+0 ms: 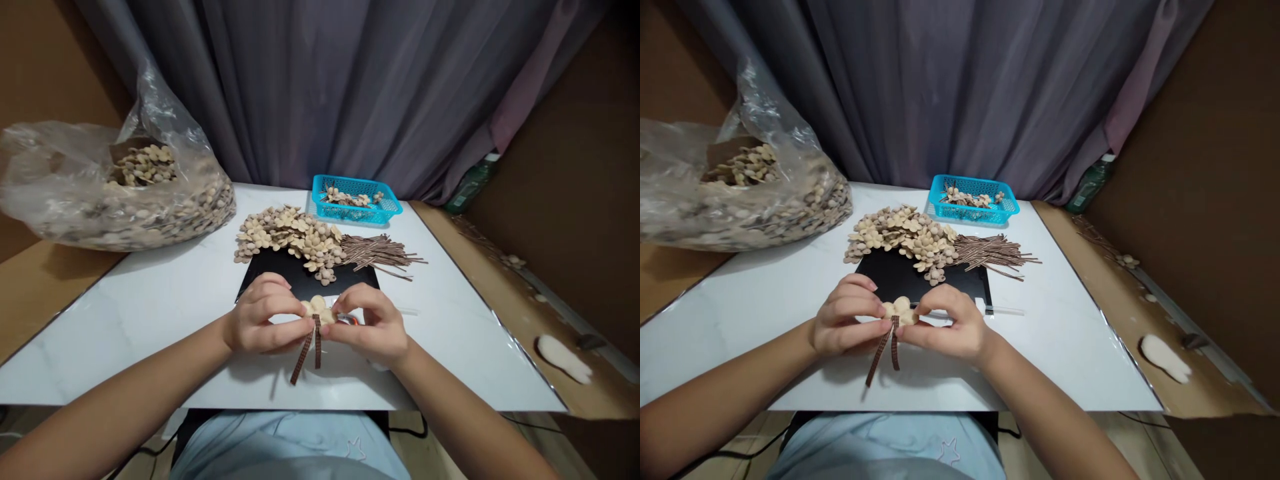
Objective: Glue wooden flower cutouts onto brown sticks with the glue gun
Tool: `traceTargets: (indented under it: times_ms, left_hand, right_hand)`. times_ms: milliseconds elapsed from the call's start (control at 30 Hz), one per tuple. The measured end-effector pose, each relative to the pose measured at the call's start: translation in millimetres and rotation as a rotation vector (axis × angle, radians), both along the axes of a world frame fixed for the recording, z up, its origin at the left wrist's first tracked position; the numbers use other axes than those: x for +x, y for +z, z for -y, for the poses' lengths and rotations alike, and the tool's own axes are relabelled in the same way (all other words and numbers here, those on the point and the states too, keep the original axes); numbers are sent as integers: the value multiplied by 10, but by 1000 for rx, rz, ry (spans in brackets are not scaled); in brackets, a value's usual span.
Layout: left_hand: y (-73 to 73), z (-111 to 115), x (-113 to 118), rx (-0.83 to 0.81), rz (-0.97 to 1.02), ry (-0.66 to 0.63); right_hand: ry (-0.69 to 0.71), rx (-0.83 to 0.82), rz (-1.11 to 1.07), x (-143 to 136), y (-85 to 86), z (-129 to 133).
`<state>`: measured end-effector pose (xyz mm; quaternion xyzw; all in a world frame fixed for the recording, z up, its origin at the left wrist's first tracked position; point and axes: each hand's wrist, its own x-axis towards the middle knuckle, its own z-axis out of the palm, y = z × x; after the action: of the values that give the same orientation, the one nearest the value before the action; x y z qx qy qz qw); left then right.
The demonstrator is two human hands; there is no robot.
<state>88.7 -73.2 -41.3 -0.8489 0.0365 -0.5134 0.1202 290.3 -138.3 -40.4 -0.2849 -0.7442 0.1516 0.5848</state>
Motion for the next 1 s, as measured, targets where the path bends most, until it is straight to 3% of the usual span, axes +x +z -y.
traceTargets:
  times_ms: [200,633,900,1000]
  left_hand:
    - [118,19,-7,40,-50,7]
    - [106,65,-10,-27,-62,-5]
    - [107,82,-15,-22,-69,-43]
    - [110,83,-6,-17,-64,-44]
  right_hand:
    - [-5,35,22,-30,40,-3]
    - [14,255,74,-35,-5,-20]
    - [20,111,43,-34,-9,-1]
    - [21,264,129,-25,-4,-20]
